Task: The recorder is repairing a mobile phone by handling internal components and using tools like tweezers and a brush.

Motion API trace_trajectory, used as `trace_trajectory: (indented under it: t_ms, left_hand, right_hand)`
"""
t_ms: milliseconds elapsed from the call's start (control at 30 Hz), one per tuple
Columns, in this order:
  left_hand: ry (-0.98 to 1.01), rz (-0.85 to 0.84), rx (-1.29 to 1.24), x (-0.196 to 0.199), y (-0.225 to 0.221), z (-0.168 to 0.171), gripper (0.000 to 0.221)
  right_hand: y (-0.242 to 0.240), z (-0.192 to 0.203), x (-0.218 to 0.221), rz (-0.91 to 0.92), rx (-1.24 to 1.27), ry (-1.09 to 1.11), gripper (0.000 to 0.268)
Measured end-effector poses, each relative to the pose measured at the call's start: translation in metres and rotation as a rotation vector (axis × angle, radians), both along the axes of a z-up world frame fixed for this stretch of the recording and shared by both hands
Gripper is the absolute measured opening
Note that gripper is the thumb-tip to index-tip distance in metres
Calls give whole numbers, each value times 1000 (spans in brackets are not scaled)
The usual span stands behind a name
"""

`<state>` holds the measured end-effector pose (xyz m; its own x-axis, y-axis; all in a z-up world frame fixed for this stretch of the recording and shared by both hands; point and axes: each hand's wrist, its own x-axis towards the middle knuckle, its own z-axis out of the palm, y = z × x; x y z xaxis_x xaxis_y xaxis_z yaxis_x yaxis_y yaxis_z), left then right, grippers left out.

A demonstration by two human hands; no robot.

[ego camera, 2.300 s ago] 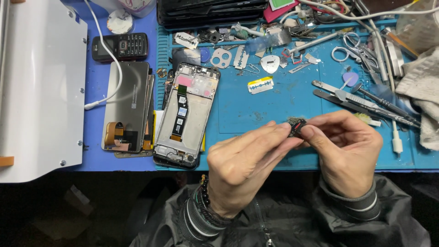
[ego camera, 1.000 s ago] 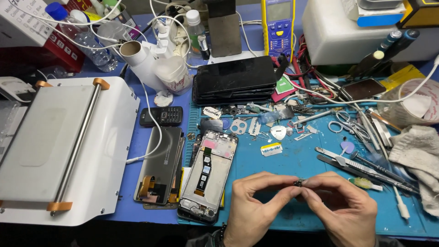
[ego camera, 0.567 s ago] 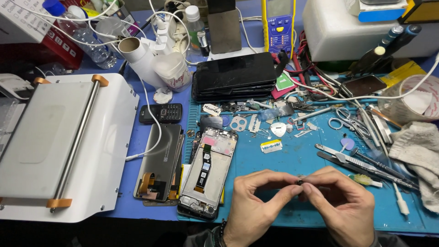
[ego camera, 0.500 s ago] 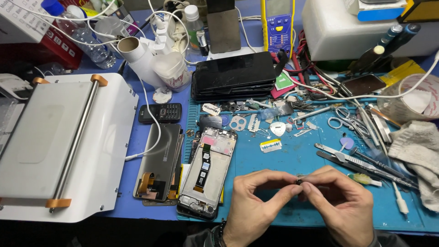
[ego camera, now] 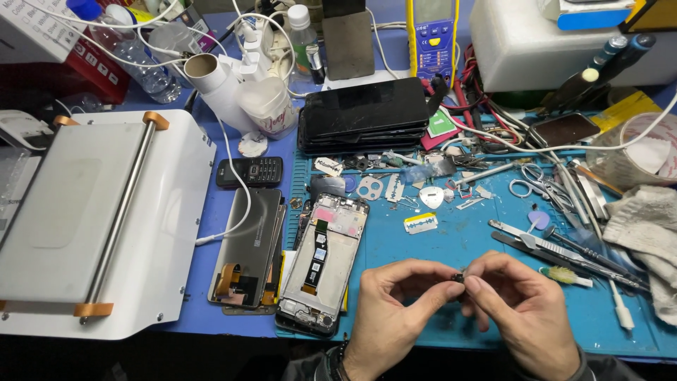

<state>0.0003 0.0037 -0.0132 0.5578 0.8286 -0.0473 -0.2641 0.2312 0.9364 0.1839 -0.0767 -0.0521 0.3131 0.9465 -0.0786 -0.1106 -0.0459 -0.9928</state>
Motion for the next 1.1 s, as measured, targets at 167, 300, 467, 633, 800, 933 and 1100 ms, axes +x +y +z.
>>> trace_trajectory:
  t_ms: [167,300,467,633,800,933,1100]
  left_hand:
    - [57,19,46,0,0,2,14]
    - [47,7,97,-1,0,3,17]
    - [0,-8,11,2,-1,-3,30]
    - [71,-6,37,4,-3,-8,27]
    - [43,1,32,2,-4,-7,28]
    - [32,-12,17,2,-3,-8,29]
    - [46,-13,61,1,-3,-6,28]
  right_hand:
    - [0,-1,0,-45,-114,-43,12]
    - [3,1,0,-59,-77,18,13]
    - [4,9,1,-106,-62,17,13]
    - [2,15,0,-123,-89,13,14]
    - [4,16,0,-109,-90,-16,13]
    - [4,14,1,-107,-57,37,13]
    - [3,13,1,-87,-49,32,14]
